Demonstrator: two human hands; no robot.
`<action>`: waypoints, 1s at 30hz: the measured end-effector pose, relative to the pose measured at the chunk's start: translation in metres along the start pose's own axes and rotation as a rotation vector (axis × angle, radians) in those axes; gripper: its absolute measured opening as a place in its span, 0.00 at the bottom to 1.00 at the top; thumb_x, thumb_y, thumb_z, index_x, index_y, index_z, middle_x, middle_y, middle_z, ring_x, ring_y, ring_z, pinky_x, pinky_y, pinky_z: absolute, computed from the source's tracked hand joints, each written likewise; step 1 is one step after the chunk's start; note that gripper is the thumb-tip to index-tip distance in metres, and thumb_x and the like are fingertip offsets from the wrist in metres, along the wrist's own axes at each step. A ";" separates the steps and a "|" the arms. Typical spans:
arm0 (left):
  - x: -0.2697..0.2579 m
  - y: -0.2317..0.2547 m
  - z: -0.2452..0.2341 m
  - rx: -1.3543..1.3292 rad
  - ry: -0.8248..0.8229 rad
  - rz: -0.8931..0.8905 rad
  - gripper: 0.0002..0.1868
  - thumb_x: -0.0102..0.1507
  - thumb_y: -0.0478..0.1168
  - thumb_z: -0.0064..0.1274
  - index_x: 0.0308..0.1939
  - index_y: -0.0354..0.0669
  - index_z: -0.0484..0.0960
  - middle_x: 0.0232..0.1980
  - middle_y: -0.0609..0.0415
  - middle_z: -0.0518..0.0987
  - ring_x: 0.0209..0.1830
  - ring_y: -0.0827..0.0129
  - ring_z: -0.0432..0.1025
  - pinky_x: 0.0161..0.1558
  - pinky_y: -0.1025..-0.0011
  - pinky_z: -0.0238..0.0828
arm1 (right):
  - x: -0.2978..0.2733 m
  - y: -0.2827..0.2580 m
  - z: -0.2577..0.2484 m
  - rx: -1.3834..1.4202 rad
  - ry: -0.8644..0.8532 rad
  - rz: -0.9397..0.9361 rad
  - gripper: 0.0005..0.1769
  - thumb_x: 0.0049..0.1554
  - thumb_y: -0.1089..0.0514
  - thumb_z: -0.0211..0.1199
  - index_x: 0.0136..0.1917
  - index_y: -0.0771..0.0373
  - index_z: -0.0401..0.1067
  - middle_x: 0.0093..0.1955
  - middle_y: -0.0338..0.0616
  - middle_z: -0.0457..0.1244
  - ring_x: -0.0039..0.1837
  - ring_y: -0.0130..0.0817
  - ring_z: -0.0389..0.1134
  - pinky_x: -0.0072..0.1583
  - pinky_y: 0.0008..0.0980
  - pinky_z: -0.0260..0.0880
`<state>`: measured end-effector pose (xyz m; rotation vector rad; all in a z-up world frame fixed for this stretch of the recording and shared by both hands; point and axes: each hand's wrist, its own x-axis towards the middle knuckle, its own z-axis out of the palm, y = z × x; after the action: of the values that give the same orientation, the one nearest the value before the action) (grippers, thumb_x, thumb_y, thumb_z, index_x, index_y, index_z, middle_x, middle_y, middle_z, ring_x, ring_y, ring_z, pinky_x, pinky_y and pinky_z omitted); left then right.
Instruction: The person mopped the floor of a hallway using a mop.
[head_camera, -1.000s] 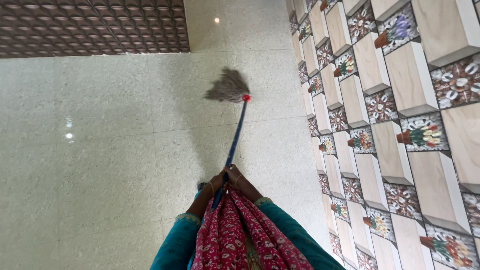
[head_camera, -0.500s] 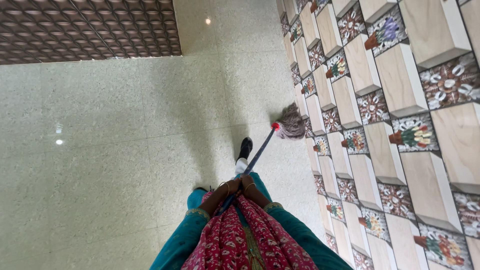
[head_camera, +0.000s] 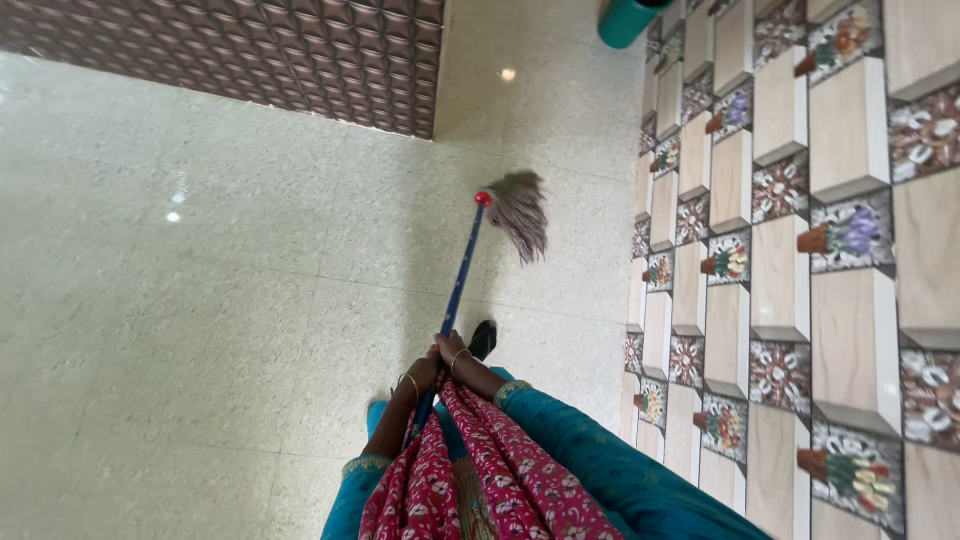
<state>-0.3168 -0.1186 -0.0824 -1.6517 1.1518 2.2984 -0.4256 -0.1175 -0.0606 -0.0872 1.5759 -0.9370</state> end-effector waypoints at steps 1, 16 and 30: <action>-0.019 0.015 -0.001 -0.110 0.033 -0.034 0.35 0.69 0.65 0.31 0.27 0.38 0.72 0.21 0.51 0.72 0.18 0.64 0.66 0.23 0.66 0.65 | 0.002 -0.008 0.007 -0.041 -0.051 -0.007 0.14 0.63 0.55 0.57 0.53 0.68 0.58 0.37 0.50 0.63 0.35 0.41 0.68 0.36 0.42 0.71; -0.010 0.122 0.033 -0.297 0.155 -0.023 0.31 0.70 0.66 0.29 0.29 0.46 0.71 0.19 0.53 0.68 0.15 0.67 0.62 0.20 0.67 0.64 | 0.062 -0.078 -0.025 -0.253 -0.300 -0.142 0.17 0.67 0.55 0.61 0.56 0.74 0.66 0.42 0.49 0.67 0.40 0.35 0.70 0.42 0.35 0.73; 0.096 0.213 0.171 0.318 -0.304 -0.016 0.37 0.79 0.60 0.20 0.35 0.32 0.72 0.21 0.51 0.72 0.16 0.66 0.67 0.23 0.67 0.70 | 0.060 -0.136 -0.212 0.463 0.077 -0.028 0.14 0.62 0.51 0.55 0.54 0.64 0.63 0.40 0.50 0.65 0.35 0.43 0.65 0.35 0.43 0.67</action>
<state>-0.5899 -0.1981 -0.0298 -1.1524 1.3365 2.1218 -0.6829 -0.1337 -0.0418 0.2553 1.3926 -1.3168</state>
